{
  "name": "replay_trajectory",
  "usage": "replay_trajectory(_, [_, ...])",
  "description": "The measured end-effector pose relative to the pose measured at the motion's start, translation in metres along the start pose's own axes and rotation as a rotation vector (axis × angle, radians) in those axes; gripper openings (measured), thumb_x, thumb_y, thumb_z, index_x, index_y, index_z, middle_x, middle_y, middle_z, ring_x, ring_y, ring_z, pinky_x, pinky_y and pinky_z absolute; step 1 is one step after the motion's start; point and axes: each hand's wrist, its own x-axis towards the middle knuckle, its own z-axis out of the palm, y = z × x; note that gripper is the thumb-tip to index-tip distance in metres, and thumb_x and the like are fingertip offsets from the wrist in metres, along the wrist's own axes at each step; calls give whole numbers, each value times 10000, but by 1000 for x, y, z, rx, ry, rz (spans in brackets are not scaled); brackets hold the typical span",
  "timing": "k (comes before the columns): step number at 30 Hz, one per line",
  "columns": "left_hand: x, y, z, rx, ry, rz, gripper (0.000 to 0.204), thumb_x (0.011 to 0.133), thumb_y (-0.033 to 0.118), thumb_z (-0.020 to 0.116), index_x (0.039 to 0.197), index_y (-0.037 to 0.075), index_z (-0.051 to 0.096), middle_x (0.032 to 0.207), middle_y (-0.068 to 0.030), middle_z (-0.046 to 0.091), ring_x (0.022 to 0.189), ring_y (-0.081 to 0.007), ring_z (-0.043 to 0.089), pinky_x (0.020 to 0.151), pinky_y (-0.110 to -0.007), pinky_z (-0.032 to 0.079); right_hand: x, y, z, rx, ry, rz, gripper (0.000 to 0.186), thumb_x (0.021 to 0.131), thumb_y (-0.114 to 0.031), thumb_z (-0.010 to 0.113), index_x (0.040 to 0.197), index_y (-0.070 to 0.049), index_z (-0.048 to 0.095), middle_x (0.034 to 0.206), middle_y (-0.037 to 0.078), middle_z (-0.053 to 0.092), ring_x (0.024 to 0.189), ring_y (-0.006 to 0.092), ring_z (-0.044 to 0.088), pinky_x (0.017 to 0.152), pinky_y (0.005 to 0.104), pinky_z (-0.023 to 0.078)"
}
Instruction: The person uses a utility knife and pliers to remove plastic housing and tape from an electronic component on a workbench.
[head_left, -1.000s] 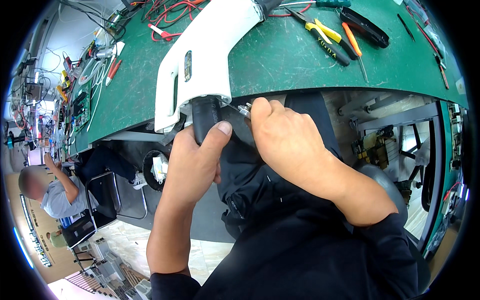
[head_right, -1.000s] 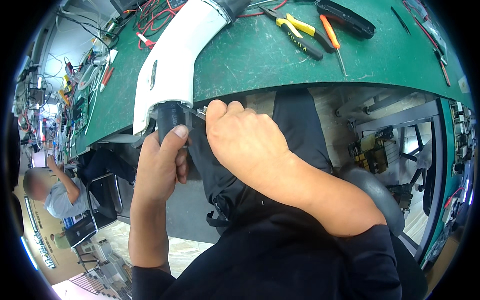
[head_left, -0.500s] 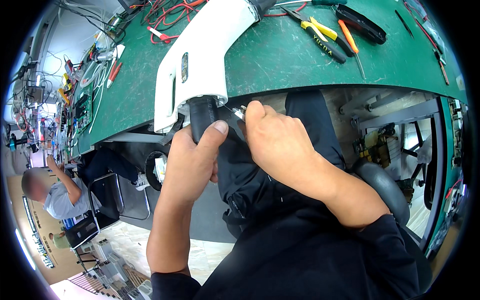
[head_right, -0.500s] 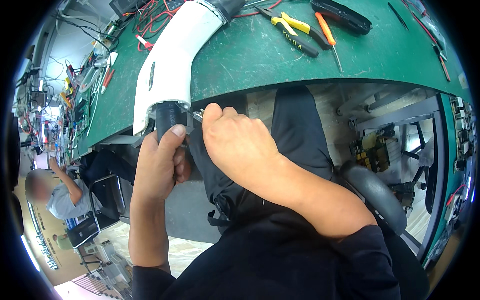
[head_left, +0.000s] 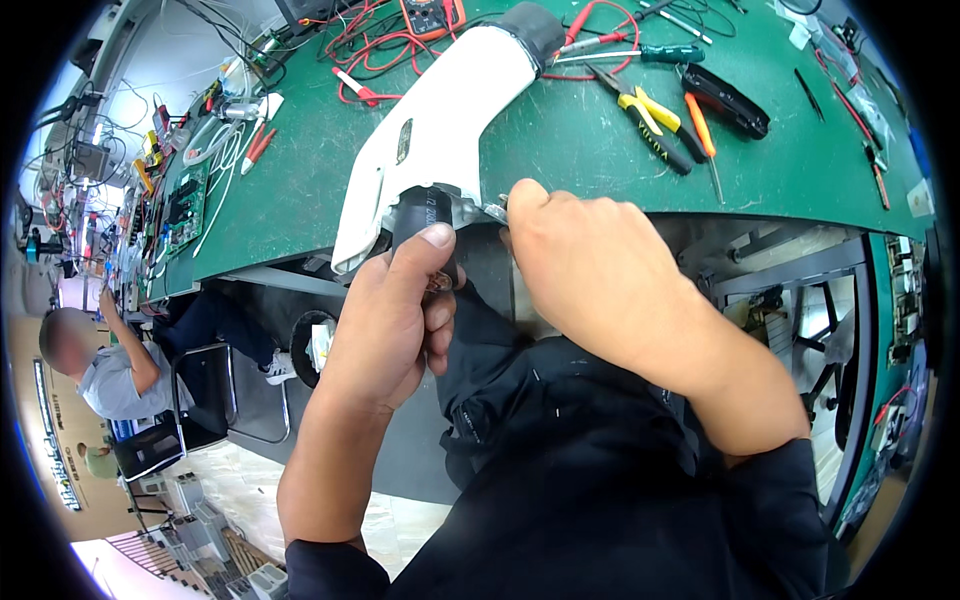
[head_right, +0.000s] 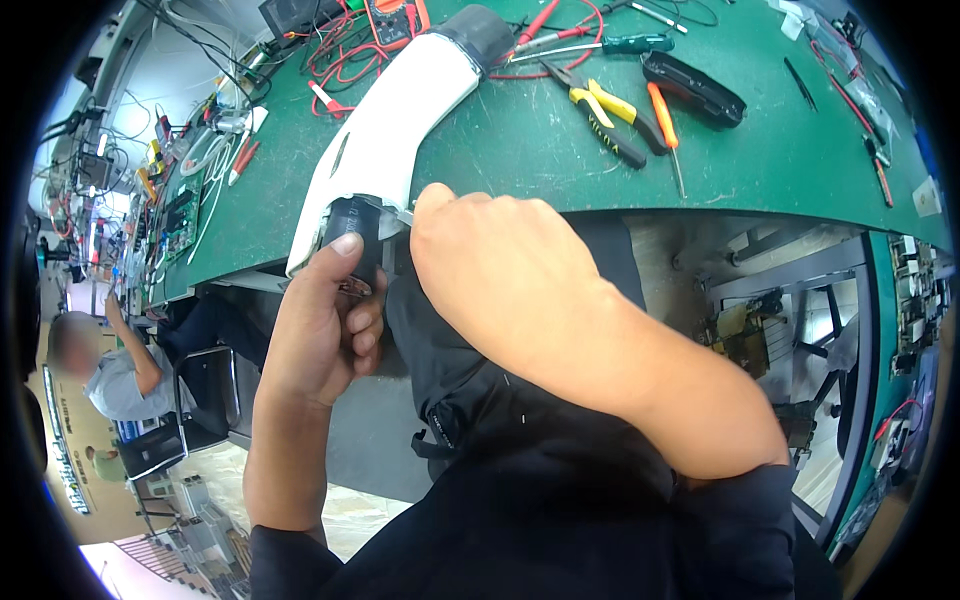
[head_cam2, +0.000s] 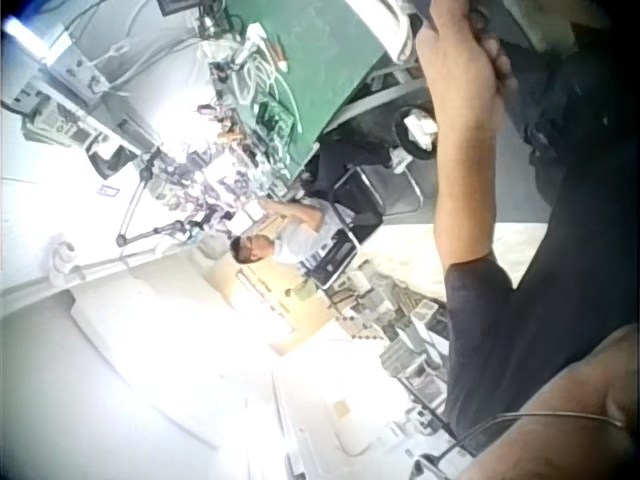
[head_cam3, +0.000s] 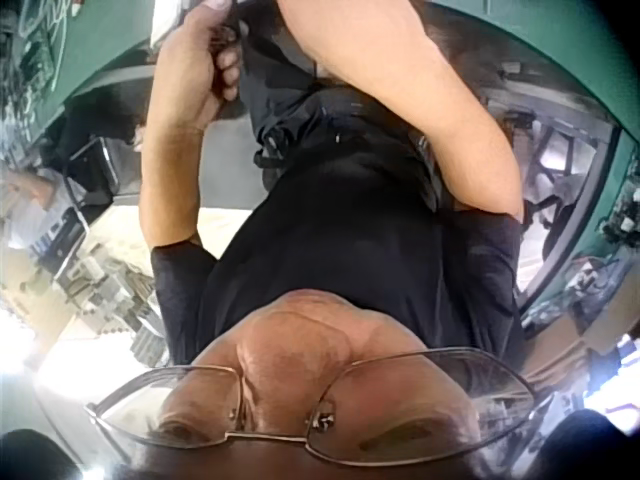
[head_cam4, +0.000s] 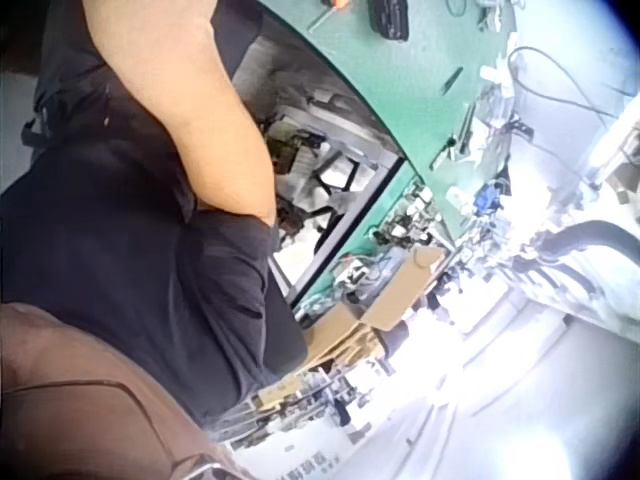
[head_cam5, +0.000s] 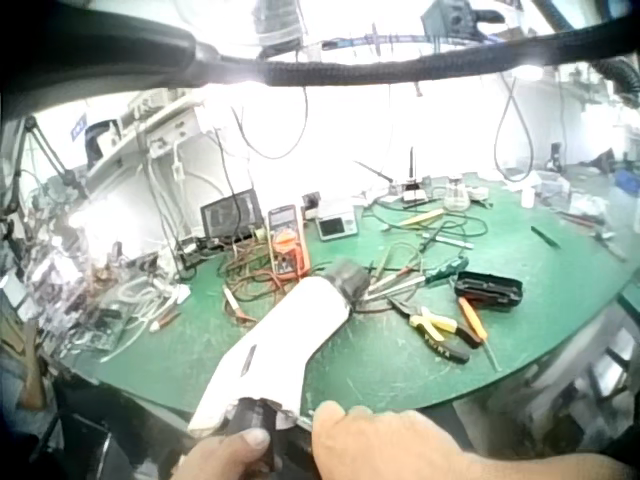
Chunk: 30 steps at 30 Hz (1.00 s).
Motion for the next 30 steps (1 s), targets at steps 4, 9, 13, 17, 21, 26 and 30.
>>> replay_trajectory(4, [-3,17,1,-98,-10,-31,444,921,480,558,827,46,555,557,16,414,455,-108,432,384,-262,339,12,4,-22,-88,74,-169,103,832,-43,581,831,18,498,675,181,627,611,342,672,527,397,541])
replay_trajectory(9, [-10,26,-4,-237,-102,0,521,904,569,529,843,52,553,546,42,367,440,-92,406,362,-242,317,27,-3,-50,-237,24,-307,105,799,-39,596,818,28,518,686,180,636,612,326,676,532,389,542])
replay_trajectory(13, [-15,31,1,-440,-206,-20,563,896,625,503,847,66,554,558,48,369,467,-95,420,376,-239,324,45,-4,-79,-360,-30,-457,136,792,-60,608,843,48,544,671,164,642,608,307,676,537,375,538])
replay_trajectory(17, [-27,14,21,-681,-320,5,544,916,619,506,890,78,557,633,31,419,558,-129,497,454,-285,410,47,-32,-120,-431,-204,-501,162,789,-84,616,838,57,552,629,133,622,597,289,668,538,358,523])
replay_trajectory(21, [-52,-5,35,-861,-385,24,524,951,578,471,991,61,545,646,18,422,571,-148,526,472,-314,453,33,-65,-135,-613,-420,-480,187,765,-89,635,824,52,527,629,135,590,598,273,649,511,346,487])
replay_trajectory(26, [-71,-28,40,-943,-463,-35,527,932,570,491,1015,50,524,643,3,434,599,-183,555,493,-334,484,13,-76,-125,-691,-456,-453,202,743,-70,646,815,43,494,649,131,559,578,248,627,475,312,460])
replay_trajectory(30, [-80,-58,28,-940,-516,-76,507,921,530,507,1013,32,525,633,-15,432,606,-212,563,507,-353,489,0,-80,-111,-623,-478,-482,200,745,-75,660,805,19,494,651,124,564,578,218,631,454,304,458])
